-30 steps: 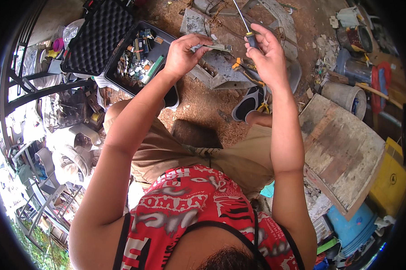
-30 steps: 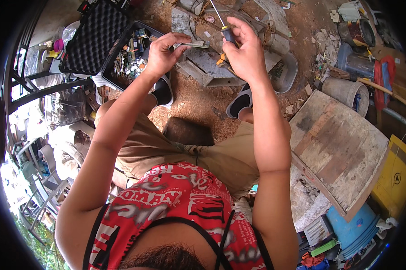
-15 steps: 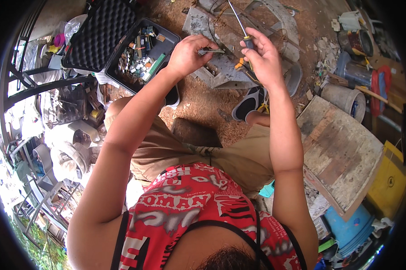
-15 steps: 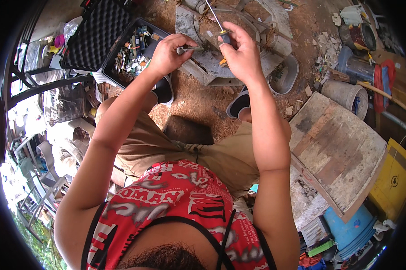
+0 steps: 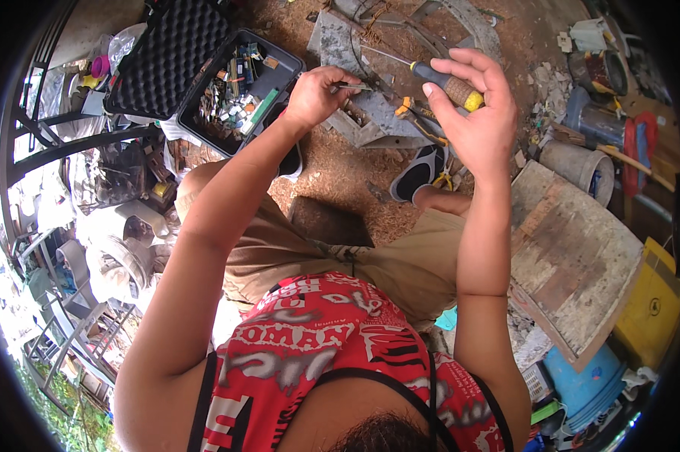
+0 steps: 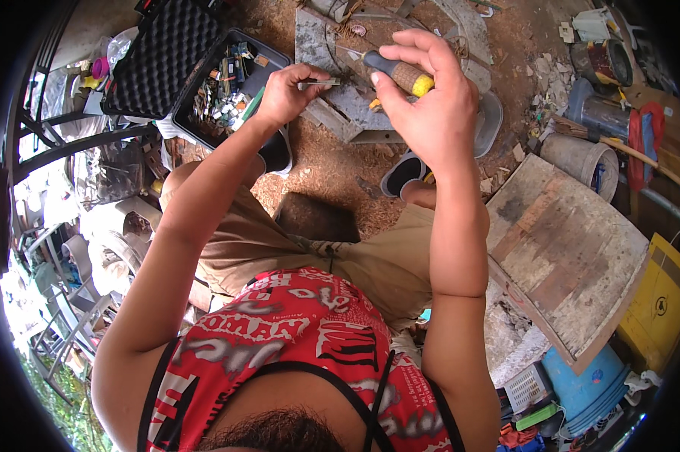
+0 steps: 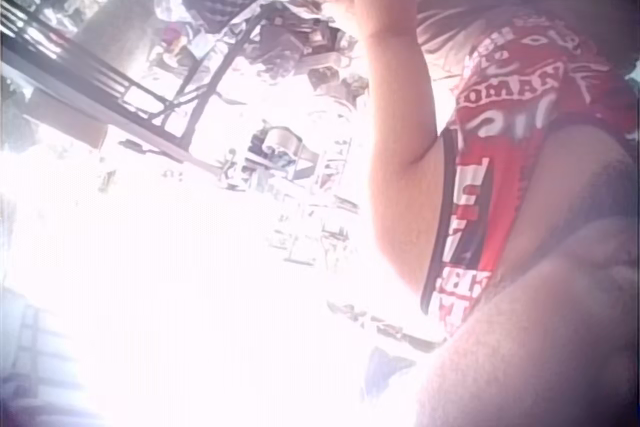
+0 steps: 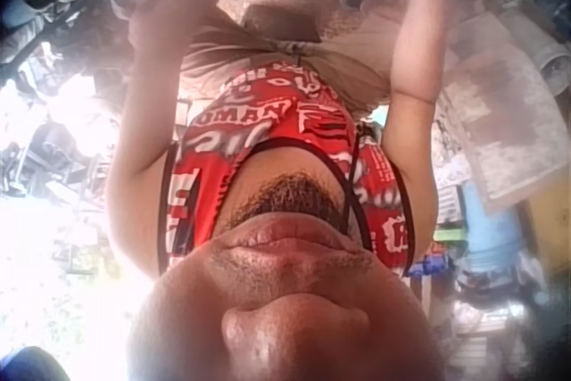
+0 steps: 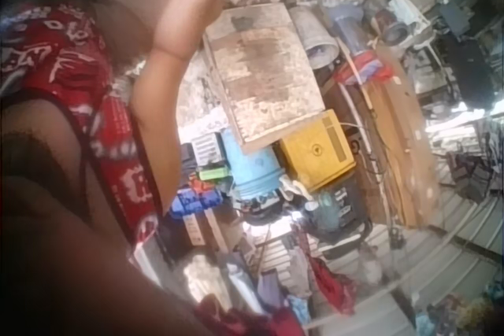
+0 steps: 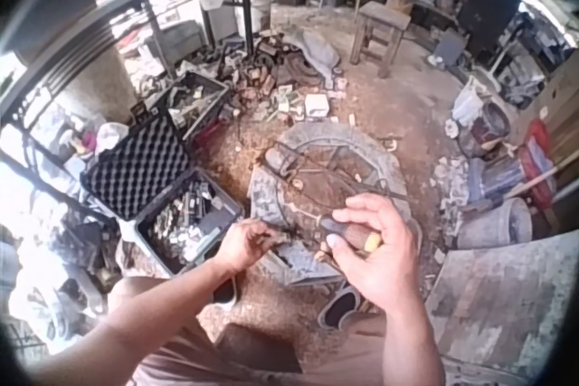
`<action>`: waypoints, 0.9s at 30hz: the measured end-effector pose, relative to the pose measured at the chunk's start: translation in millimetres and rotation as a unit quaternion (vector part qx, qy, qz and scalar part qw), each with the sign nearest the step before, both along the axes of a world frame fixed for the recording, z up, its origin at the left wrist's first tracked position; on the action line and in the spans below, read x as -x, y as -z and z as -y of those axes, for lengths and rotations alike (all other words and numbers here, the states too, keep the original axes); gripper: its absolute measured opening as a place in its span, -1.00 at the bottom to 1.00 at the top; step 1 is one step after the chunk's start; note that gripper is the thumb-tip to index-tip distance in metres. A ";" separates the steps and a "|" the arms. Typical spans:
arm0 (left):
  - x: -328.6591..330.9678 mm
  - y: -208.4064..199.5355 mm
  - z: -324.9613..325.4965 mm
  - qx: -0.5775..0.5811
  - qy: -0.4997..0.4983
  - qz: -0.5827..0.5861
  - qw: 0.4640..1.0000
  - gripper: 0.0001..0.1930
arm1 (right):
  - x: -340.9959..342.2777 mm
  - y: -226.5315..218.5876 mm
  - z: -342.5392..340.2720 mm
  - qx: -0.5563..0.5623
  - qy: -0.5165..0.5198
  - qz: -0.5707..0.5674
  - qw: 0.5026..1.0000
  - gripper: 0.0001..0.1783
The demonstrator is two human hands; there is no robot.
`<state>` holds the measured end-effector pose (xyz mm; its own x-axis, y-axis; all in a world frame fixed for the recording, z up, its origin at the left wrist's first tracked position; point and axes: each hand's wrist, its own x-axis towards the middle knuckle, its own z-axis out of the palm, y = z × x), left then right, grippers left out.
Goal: The person uses a small screwdriver and pliers to manipulate components on a green circuit board, prying at parts and stripping wire.
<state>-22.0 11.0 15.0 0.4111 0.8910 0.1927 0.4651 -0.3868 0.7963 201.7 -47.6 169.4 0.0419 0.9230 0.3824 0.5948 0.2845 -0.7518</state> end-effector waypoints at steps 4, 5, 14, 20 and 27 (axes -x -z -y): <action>-4.1 -0.3 0.3 0.007 -0.001 0.024 1.000 -0.81 | 6.3 0.7 0.7 0.006 -0.022 -0.110 0.994 -0.60; -3.5 1.0 1.5 0.005 -0.004 0.015 1.000 -0.81 | 5.0 1.6 -0.1 0.011 -0.024 -0.118 0.993 -0.61; -4.5 -0.2 3.9 -0.017 -0.006 0.012 1.000 -0.79 | -1.4 15.9 -2.5 0.028 -0.037 -0.121 0.992 -0.65; -3.6 3.3 4.4 -0.044 0.007 0.005 0.999 -0.80 | 1.9 5.6 -1.5 0.027 -0.060 -0.154 0.986 -0.60; -5.9 -0.1 4.7 -0.041 0.009 0.006 0.999 -0.79 | 20.2 20.0 -4.6 -0.060 -0.106 -0.140 0.983 -0.56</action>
